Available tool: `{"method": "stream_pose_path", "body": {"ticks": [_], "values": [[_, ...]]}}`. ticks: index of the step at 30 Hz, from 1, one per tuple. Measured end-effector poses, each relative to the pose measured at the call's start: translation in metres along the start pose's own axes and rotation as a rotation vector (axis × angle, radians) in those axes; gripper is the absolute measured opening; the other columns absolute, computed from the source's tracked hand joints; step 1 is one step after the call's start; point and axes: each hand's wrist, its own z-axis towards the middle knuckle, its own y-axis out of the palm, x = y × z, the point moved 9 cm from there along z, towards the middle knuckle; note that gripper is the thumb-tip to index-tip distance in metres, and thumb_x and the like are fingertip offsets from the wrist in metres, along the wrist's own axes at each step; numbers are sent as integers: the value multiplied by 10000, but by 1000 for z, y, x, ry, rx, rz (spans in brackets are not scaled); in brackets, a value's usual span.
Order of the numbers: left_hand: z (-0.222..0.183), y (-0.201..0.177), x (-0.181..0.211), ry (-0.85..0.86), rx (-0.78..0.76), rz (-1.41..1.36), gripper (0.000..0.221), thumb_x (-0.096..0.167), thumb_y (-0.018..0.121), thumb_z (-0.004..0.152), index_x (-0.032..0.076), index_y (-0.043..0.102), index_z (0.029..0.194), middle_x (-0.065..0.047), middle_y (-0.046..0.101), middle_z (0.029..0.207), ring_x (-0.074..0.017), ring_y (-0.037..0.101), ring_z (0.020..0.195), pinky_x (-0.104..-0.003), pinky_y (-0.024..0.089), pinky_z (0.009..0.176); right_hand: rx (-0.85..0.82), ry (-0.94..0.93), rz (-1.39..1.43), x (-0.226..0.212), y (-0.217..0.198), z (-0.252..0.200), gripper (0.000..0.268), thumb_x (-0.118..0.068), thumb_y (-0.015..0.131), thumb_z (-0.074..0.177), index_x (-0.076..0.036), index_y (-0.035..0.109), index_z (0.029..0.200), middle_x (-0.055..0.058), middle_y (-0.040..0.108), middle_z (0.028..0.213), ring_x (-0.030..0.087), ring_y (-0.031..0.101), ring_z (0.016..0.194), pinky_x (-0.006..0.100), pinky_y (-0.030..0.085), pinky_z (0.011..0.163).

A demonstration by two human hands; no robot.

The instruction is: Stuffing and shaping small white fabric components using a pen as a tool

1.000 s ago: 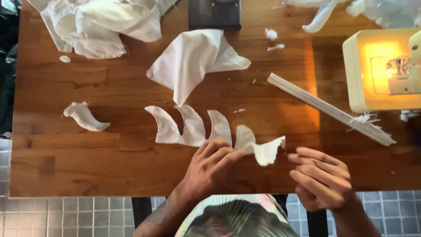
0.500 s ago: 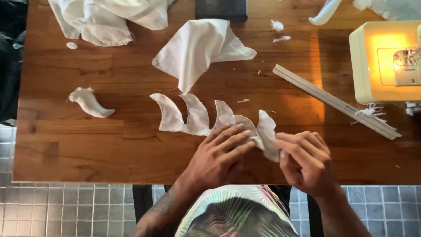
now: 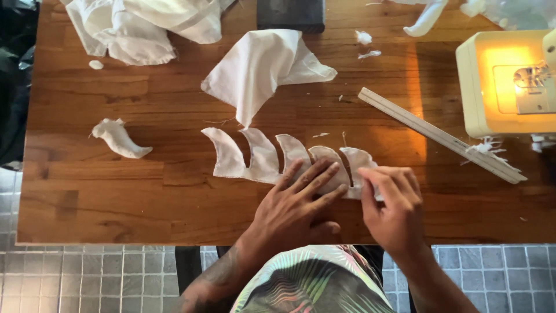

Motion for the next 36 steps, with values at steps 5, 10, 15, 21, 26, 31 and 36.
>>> {"method": "stream_pose_path", "body": {"ticks": [5, 10, 15, 21, 26, 31, 36], "values": [[-7, 3, -10, -92, -194, 122, 940, 786, 445, 1113, 163, 460, 1816, -181, 349, 1925, -344, 255, 1812, -590, 121, 1482, -209, -168, -161, -29, 21, -12, 370, -216, 696, 1176, -20, 758, 1484, 169, 760, 1549, 360, 711, 1461, 492, 497, 1231], [-46, -14, -59, -321, -228, 210, 1062, 903, 231, 1072, 205, 271, 1871, -154, 166, 1967, -336, 116, 1829, -531, 77, 1472, -311, -180, -217, -20, 21, -22, 472, -359, 647, 1174, -124, 742, 1573, 188, 677, 1706, 364, 618, 1624, 541, 418, 1383], [-80, -51, -86, -451, -96, 261, 1053, 877, 355, 1072, 131, 441, 1810, -253, 273, 1925, -404, 203, 1810, -576, 151, 1470, -377, -168, -201, -7, 19, -31, 591, -430, 634, 1150, -146, 671, 1667, 170, 572, 1827, 355, 527, 1713, 548, 328, 1460], [-116, -84, -102, -629, -27, 331, 1048, 812, 414, 1111, 76, 305, 1850, -209, 245, 1951, -377, 166, 1830, -576, 163, 1472, -464, -142, -214, 15, 24, -45, 807, -584, 490, 1130, -180, 458, 1828, 165, 371, 1956, 354, 290, 1839, 569, 190, 1496], [-124, -88, -105, -653, -23, 305, 983, 784, 456, 1120, 148, 330, 1860, -185, 173, 1970, -390, 123, 1839, -616, 128, 1468, -447, -145, -225, 28, 16, -52, 834, -568, 525, 1118, -131, 505, 1828, 161, 406, 1962, 320, 300, 1845, 563, 131, 1522], [-124, -89, -100, -584, 43, 287, 951, 680, 645, 1130, 166, 327, 1863, -178, 218, 1974, -399, 168, 1852, -644, 167, 1490, -450, -172, -206, 40, 5, -53, 772, -513, 597, 1096, -136, 577, 1770, 153, 466, 1933, 324, 392, 1813, 612, 228, 1515], [-112, -90, -93, -473, 34, 218, 565, 473, 715, 1148, 180, 700, 1631, -100, 447, 1874, -342, 327, 1782, -630, 184, 1443, -365, -200, -242, 39, -2, -51, 713, -432, 706, 1094, -13, 727, 1670, 256, 648, 1832, 391, 581, 1735, 626, 339, 1520]]}}
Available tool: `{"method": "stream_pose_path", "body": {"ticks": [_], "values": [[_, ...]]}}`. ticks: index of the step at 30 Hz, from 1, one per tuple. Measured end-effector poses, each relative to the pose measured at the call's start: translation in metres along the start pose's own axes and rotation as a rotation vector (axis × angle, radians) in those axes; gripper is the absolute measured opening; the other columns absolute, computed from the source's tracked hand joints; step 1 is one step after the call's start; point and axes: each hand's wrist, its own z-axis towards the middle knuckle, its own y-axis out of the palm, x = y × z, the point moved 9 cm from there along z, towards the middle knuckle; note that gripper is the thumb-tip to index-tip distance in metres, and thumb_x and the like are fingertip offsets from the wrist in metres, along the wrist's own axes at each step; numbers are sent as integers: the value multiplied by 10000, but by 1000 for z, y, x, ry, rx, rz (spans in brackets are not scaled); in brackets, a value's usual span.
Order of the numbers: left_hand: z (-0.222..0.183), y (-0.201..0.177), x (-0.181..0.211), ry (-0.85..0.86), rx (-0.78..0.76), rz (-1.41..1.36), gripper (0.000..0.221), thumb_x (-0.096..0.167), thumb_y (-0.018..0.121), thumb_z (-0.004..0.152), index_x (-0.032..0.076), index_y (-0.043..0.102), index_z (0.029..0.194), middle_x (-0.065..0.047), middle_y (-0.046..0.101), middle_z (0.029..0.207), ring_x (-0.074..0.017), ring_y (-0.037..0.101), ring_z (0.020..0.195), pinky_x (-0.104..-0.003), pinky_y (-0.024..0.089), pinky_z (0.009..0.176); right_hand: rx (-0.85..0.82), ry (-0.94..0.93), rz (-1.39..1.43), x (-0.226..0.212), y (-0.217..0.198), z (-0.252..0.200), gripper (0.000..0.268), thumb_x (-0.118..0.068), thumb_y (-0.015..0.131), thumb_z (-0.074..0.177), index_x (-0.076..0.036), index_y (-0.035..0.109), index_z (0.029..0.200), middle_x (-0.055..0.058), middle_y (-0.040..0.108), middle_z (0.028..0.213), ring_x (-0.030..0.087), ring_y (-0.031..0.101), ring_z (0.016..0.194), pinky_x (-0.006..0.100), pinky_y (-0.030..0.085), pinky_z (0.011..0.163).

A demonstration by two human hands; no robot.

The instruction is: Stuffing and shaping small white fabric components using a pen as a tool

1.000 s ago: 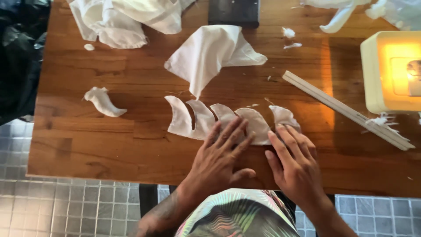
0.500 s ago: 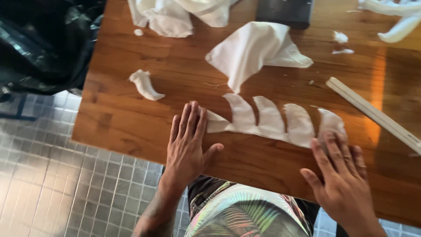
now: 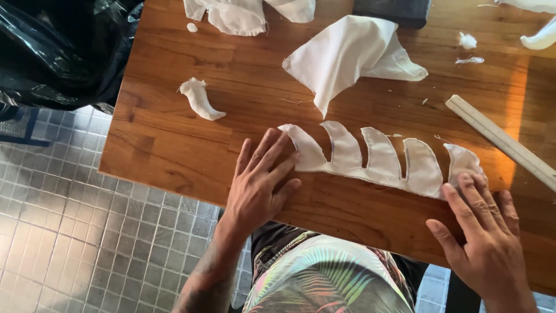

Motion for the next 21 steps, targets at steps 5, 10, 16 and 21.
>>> {"method": "stream_pose_path", "body": {"ticks": [5, 10, 16, 21], "values": [[11, 7, 12, 121, 68, -44, 450, 377, 762, 1144, 196, 761, 1556, -77, 674, 1717, -306, 460, 1719, -589, 253, 1434, 33, 22, -22, 1, -1, 0, 650, -411, 732, 1109, 14, 788, 1597, 251, 730, 1759, 425, 657, 1690, 660, 399, 1494], [19, 9, 15, 95, 62, -48, 399, 385, 741, 1154, 216, 791, 1512, -33, 678, 1710, -257, 491, 1699, -589, 238, 1431, 32, 44, -14, 0, -5, 5, 645, -407, 729, 1111, 6, 778, 1604, 257, 727, 1757, 405, 646, 1694, 632, 387, 1494], [17, 6, 14, 145, 179, -76, 255, 351, 833, 1128, 187, 891, 1315, -82, 783, 1556, -318, 601, 1609, -582, 320, 1405, 73, 63, -52, -2, -4, 9, 542, -339, 785, 1140, 21, 836, 1542, 280, 758, 1758, 437, 692, 1682, 671, 430, 1476], [39, -14, 36, 279, 285, -66, 89, 231, 901, 1106, 146, 889, 1126, -66, 866, 1313, -339, 751, 1376, -583, 430, 1320, 231, -34, -43, -42, -31, 57, 439, -237, 899, 1144, 76, 851, 1449, 298, 849, 1574, 468, 776, 1545, 594, 497, 1377]]}}
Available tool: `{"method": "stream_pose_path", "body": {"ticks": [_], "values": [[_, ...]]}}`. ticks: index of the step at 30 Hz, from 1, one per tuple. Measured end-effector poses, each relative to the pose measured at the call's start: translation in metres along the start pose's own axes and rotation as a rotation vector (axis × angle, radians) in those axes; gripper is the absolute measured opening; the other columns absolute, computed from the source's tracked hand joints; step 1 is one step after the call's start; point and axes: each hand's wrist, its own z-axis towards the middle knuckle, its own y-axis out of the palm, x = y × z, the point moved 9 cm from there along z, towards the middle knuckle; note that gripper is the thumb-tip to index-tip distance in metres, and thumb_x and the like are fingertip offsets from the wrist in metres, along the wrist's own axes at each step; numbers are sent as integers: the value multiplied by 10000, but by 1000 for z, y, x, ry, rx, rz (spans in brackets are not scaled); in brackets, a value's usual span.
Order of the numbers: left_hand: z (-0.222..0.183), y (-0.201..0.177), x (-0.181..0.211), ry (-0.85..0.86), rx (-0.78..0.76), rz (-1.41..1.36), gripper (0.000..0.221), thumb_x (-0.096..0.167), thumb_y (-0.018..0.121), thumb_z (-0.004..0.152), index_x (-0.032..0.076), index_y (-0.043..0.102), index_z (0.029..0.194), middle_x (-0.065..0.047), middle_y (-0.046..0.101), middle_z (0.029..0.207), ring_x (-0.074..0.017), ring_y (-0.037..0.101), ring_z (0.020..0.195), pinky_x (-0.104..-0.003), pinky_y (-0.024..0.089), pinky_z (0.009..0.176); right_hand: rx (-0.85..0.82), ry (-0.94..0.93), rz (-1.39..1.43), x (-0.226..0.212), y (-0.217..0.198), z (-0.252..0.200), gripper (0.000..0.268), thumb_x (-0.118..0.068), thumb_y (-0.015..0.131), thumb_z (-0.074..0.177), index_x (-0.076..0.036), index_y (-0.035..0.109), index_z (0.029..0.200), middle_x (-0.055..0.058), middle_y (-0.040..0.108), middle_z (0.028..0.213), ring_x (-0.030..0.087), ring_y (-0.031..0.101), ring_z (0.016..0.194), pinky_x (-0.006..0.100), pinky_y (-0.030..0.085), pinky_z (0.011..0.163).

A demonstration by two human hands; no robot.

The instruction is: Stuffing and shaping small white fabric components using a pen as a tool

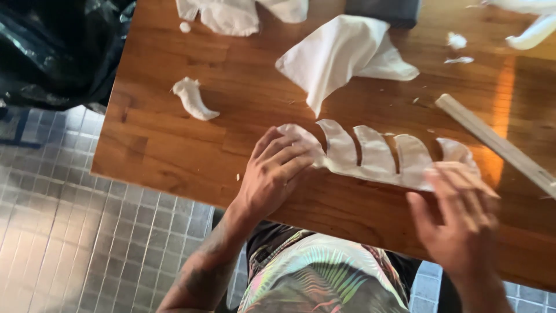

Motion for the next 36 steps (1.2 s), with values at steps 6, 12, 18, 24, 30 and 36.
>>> {"method": "stream_pose_path", "body": {"ticks": [6, 12, 18, 24, 30, 36], "values": [[83, -1, 26, 118, -48, -187, 64, 162, 754, 1185, 116, 778, 1222, -80, 787, 1129, -298, 713, 1034, -438, 556, 916, -67, -93, 433, -54, -7, 97, 231, -194, 894, 1058, -28, 816, 1199, 126, 849, 1186, 332, 741, 1020, 454, 570, 981], [136, 27, 19, 296, 135, -161, 96, 200, 778, 1139, 142, 779, 1063, -40, 707, 994, -306, 732, 972, -428, 597, 830, 45, 182, 635, 8, 42, 134, 124, -190, 946, 1017, -125, 904, 1115, 12, 780, 850, 186, 718, 733, 377, 585, 736], [126, 70, -4, 137, 314, -257, 125, 284, 820, 1118, 206, 827, 1216, -45, 655, 1042, -320, 691, 979, -455, 598, 881, 48, 577, 843, 55, 119, 99, 80, -182, 906, 1004, -165, 919, 1081, 5, 782, 784, 67, 686, 735, 315, 596, 729], [110, 98, -28, -495, 137, -634, 246, 374, 973, 958, 158, 855, 964, -86, 811, 783, -321, 802, 738, -422, 604, 699, 119, 649, 1063, 54, 121, 92, 77, -49, 824, 1037, -37, 875, 1093, 64, 741, 834, 72, 647, 795, 271, 556, 700], [98, 128, -39, -612, 77, -965, 157, 257, 1011, 935, 165, 913, 1013, 16, 848, 824, -5, 665, 810, -211, 554, 718, 77, 563, 1107, 48, 133, 90, 89, 20, 866, 1003, -15, 862, 1085, 69, 757, 886, 63, 654, 783, 233, 527, 698], [105, 120, -39, -455, 128, -948, 87, 205, 964, 1009, 139, 908, 1004, -42, 848, 851, -51, 699, 758, -289, 615, 713, 62, 536, 1087, 52, 139, 84, 80, 26, 860, 1020, 1, 835, 1092, 88, 745, 890, 79, 632, 765, 237, 512, 676]]}}
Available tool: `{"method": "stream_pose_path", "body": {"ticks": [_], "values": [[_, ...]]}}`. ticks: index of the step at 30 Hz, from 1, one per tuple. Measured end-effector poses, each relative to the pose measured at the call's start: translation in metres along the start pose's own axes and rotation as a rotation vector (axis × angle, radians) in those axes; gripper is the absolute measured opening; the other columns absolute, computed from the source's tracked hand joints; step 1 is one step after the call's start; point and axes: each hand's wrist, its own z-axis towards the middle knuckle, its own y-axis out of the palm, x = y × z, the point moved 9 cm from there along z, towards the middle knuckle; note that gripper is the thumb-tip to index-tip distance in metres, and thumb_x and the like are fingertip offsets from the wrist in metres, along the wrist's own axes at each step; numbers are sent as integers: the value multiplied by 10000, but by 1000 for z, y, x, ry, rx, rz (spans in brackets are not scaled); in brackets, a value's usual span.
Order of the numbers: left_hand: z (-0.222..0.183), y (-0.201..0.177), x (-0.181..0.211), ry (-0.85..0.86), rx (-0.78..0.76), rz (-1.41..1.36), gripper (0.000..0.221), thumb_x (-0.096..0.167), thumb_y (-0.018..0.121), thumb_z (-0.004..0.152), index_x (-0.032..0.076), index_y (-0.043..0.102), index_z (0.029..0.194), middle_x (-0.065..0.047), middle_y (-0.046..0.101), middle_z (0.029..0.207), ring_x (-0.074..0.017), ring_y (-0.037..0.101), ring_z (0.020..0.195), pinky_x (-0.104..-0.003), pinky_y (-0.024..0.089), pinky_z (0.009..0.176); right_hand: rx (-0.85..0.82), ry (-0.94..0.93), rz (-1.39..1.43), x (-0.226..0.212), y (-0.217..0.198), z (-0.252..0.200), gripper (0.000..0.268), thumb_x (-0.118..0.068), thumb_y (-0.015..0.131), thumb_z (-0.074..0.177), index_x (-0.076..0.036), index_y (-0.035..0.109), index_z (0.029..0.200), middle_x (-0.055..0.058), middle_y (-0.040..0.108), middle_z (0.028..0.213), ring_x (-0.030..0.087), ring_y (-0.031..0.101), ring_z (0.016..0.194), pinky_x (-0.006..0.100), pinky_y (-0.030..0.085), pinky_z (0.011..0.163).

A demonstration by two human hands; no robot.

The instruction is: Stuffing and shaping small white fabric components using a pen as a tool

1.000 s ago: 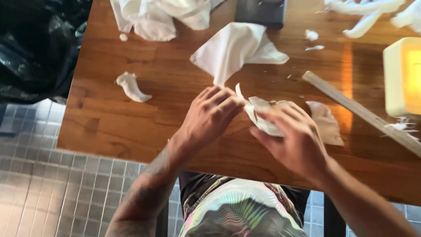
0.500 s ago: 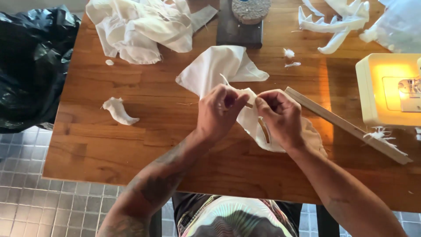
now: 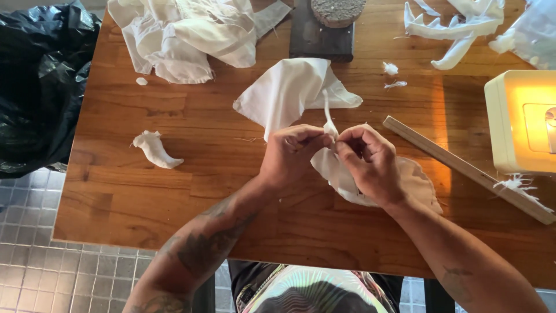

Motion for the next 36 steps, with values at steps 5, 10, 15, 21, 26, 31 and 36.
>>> {"method": "stream_pose_path", "body": {"ticks": [5, 10, 15, 21, 26, 31, 36], "values": [[-1, -7, 15, 176, 4, 123, 115, 154, 993, 970, 165, 916, 1055, -20, 869, 928, -164, 759, 698, -288, 628, 657, -15, 6, 85, -29, 6, 2, 275, -74, 917, 1024, 12, 792, 1253, 81, 778, 1031, 75, 651, 875, 219, 510, 750], [-8, -4, 24, 278, 13, 203, 112, 114, 958, 1000, 170, 927, 1091, -34, 887, 1014, -235, 840, 787, -322, 669, 703, -11, -35, 29, -26, 0, 2, 158, -37, 930, 1031, 3, 852, 1162, 90, 806, 1010, 63, 646, 845, 207, 507, 727], [-10, 0, 39, 323, -9, 248, 116, 128, 929, 1019, 218, 922, 1090, 29, 901, 1077, -264, 876, 880, -344, 679, 745, 4, -98, -15, -41, -4, 4, 21, 0, 878, 1083, 1, 866, 1100, 108, 807, 994, 72, 622, 809, 227, 506, 700], [-8, -2, 44, 315, 10, 161, 104, 65, 918, 1010, 162, 899, 1045, 0, 892, 1015, -218, 844, 779, -333, 661, 695, 21, -129, -2, -36, -4, 0, 50, -26, 823, 1123, 17, 844, 1107, 126, 808, 1029, 93, 619, 830, 249, 522, 719], [-11, 2, 53, 372, 31, 278, 150, 123, 956, 988, 245, 913, 1063, 45, 884, 1026, -223, 851, 825, -342, 682, 726, 26, -177, -22, -40, -3, -1, 193, -38, 984, 998, 33, 871, 1137, 128, 829, 1011, 105, 684, 804, 234, 530, 697], [-9, -1, 60, 343, 49, 204, 134, 71, 929, 983, 188, 881, 1028, 19, 884, 1005, -206, 841, 819, -320, 693, 747, 49, -195, -25, -48, -4, -1, 110, -14, 919, 1062, 34, 859, 1140, 136, 831, 1043, 96, 646, 833, 245, 527, 713], [-9, -3, 48, 296, 28, 95, 131, 28, 905, 971, 138, 862, 1029, -21, 883, 991, -214, 838, 808, -302, 697, 756, 51, -175, 39, -48, -4, -2, 95, 11, 859, 1091, 44, 832, 1176, 149, 827, 1122, 101, 644, 865, 252, 536, 764]]}}
